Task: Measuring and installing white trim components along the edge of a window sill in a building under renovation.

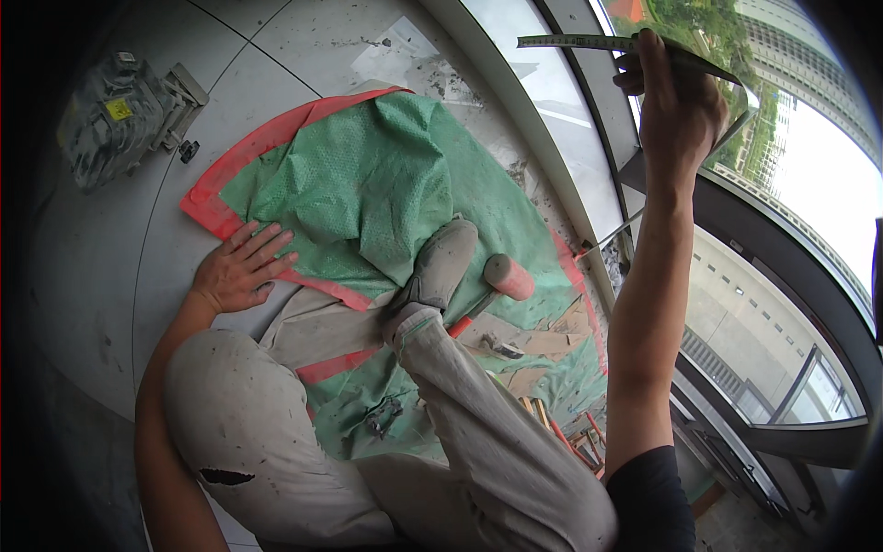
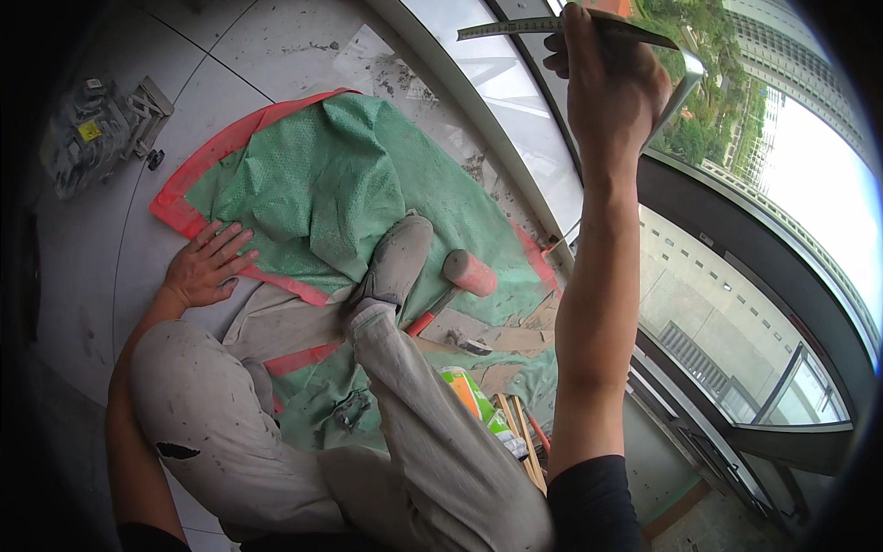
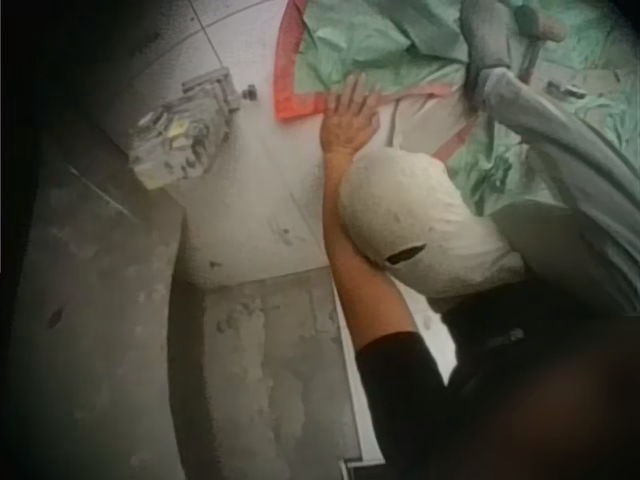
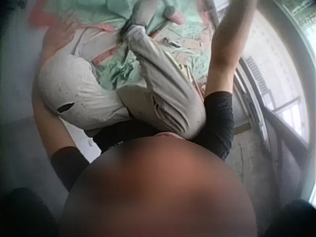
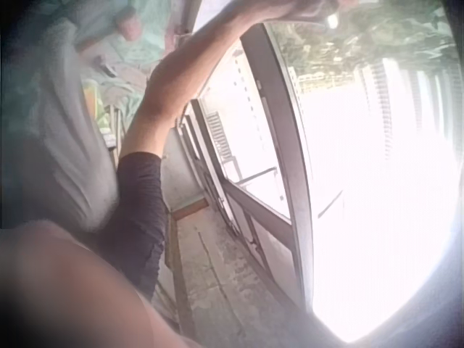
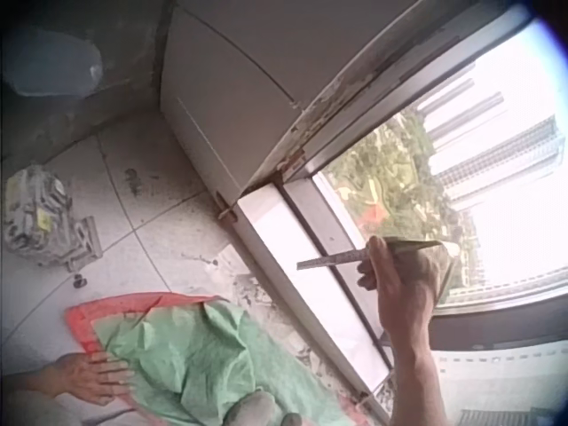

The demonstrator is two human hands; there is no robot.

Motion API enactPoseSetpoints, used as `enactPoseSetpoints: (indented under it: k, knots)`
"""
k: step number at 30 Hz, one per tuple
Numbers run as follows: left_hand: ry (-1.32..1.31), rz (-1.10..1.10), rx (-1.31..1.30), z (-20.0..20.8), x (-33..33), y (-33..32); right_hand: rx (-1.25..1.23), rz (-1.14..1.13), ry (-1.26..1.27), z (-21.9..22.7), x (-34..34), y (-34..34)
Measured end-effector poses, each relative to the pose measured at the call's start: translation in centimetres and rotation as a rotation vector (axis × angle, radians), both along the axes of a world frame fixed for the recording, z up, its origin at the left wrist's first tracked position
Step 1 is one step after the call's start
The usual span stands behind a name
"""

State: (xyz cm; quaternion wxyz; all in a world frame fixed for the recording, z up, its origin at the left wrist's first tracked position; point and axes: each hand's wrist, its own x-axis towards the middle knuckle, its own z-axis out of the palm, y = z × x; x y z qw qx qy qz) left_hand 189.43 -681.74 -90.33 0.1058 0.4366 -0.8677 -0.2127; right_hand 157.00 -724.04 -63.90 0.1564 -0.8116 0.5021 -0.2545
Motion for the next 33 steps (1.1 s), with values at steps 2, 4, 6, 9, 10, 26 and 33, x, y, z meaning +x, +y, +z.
enactPoseSetpoints:
  k: [2, 4, 6, 9, 10, 26, 33]
  knots:
    - [0.007, 0.005, -0.009, -0.2, -0.2, -0.1, -0.024, 0.022, 0.041, -1.2, -0.4, 0.7]
    - [0.005, 0.004, -0.012, -0.3, -0.2, -0.2, -0.083, 0.034, 0.108, -1.9, -1.1, 0.2]
    - [0.005, 0.002, -0.013, -0.4, -0.3, -0.3, -0.054, 0.023, 0.099, -2.1, -1.3, 0.0]
    - [-0.007, 0.003, -0.013, -0.3, -0.3, -0.2, -0.017, -0.027, 0.065, -2.2, -1.4, 0.0]
    - [-0.008, 0.005, -0.014, -0.3, -0.3, -0.2, -0.017, -0.025, 0.064, -2.2, -1.4, 0.0]
    - [-0.008, -0.006, -0.014, -0.6, 0.0, 0.5, -0.018, -0.025, 0.076, -2.8, -1.0, 0.7]
    - [-0.037, -0.034, -0.019, 0.5, 0.6, -0.6, 0.051, -0.119, -0.007, 0.5, -0.4, 3.6]
